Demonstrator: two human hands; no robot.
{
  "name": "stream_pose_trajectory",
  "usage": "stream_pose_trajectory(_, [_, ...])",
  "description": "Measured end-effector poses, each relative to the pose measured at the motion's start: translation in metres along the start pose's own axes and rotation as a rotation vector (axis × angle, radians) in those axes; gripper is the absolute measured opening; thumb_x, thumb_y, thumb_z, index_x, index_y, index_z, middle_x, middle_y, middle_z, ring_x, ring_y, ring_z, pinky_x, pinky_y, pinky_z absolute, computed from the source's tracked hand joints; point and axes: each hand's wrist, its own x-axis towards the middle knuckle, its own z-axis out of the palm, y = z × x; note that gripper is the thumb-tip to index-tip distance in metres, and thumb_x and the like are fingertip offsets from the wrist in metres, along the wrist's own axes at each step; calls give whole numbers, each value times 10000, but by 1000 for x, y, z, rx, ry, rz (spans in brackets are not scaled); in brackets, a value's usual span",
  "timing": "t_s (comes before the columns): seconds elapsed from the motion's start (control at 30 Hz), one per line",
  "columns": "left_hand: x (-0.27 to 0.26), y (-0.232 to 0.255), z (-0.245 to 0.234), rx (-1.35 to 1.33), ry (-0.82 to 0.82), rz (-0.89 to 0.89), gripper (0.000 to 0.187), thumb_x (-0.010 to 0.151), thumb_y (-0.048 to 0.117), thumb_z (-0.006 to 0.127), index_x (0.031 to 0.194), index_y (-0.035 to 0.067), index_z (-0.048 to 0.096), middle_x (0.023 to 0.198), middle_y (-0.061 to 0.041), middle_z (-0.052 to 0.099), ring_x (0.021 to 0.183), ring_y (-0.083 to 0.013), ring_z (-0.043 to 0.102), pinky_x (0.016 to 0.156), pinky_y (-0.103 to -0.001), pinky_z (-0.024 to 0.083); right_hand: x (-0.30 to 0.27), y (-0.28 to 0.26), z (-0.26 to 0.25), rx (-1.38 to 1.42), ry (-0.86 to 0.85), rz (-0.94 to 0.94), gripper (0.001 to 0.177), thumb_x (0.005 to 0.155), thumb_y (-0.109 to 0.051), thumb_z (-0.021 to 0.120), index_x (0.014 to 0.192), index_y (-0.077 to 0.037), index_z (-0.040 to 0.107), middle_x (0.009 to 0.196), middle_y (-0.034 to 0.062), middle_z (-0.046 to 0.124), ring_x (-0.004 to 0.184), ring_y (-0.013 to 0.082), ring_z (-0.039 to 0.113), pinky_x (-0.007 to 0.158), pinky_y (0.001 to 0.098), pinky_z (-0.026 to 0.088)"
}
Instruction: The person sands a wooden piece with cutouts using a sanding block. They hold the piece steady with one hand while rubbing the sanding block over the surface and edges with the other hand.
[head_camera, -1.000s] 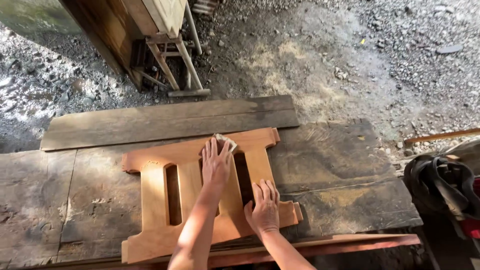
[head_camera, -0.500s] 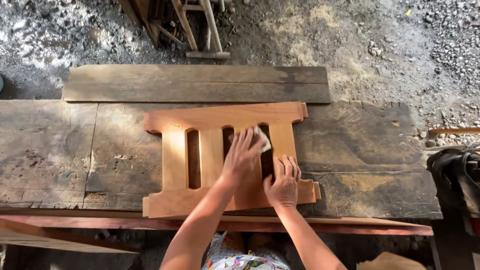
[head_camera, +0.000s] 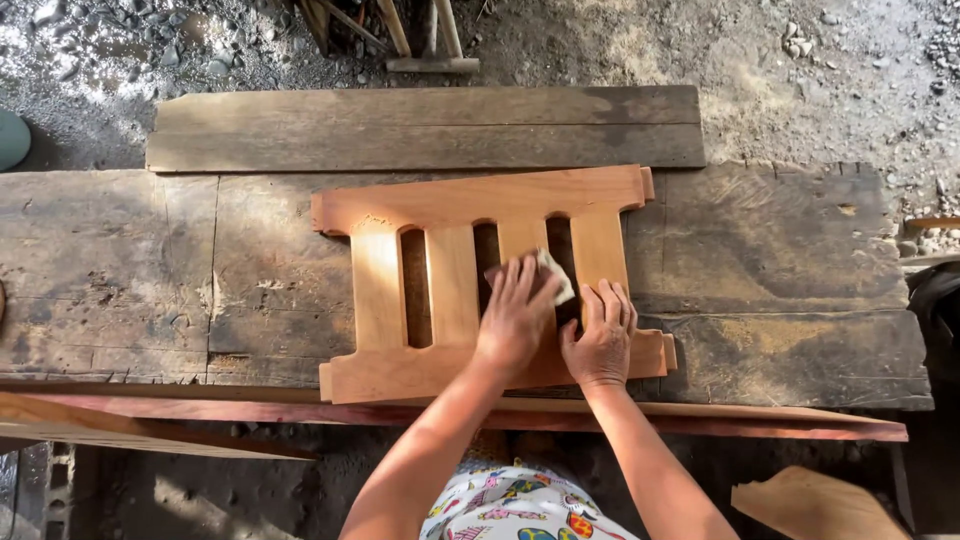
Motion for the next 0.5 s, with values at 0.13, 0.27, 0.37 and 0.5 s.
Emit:
stream_pose_trajectory(0.13, [-1,4,-1,-34,-57,-39,398,977,298,617,1372,259,640,1524,-237,492,1423,-447,446,1153,-564,373,0,3,1,-28,-24,-11,565,750,-112,635,1314,-122,615,1390,105,495,1399,297,443,1153,452,347])
stream_pose_trajectory(0.27, [55,-30,37,-2,44,17,375,971,305,629,1342,253,645,1482,-244,524,1402,-462,477,1130,-579,414,-2,2,1,-33,-29,-32,560,779,-85,619,1338,-100,593,1391,115,486,1392,319,440,1138,466,362])
stream_pose_trajectory(0.37, [81,-38,56,17,130,-44,371,987,337,614,1345,245,645,1480,-247,526,1401,-459,483,1133,-577,419,0,6,6,-4,16,-65,561,779,-95,625,1340,-88,604,1387,127,500,1380,331,456,1123,472,370])
stream_pose_trajectory(0.5, [49,-17,17,-28,97,-16,344,1009,271,606,1345,209,640,1495,-259,506,1392,-481,485,1113,-581,431,-2,6,5,26,42,-67,514,804,-121,634,1318,-94,624,1370,133,520,1360,339,475,1117,480,370])
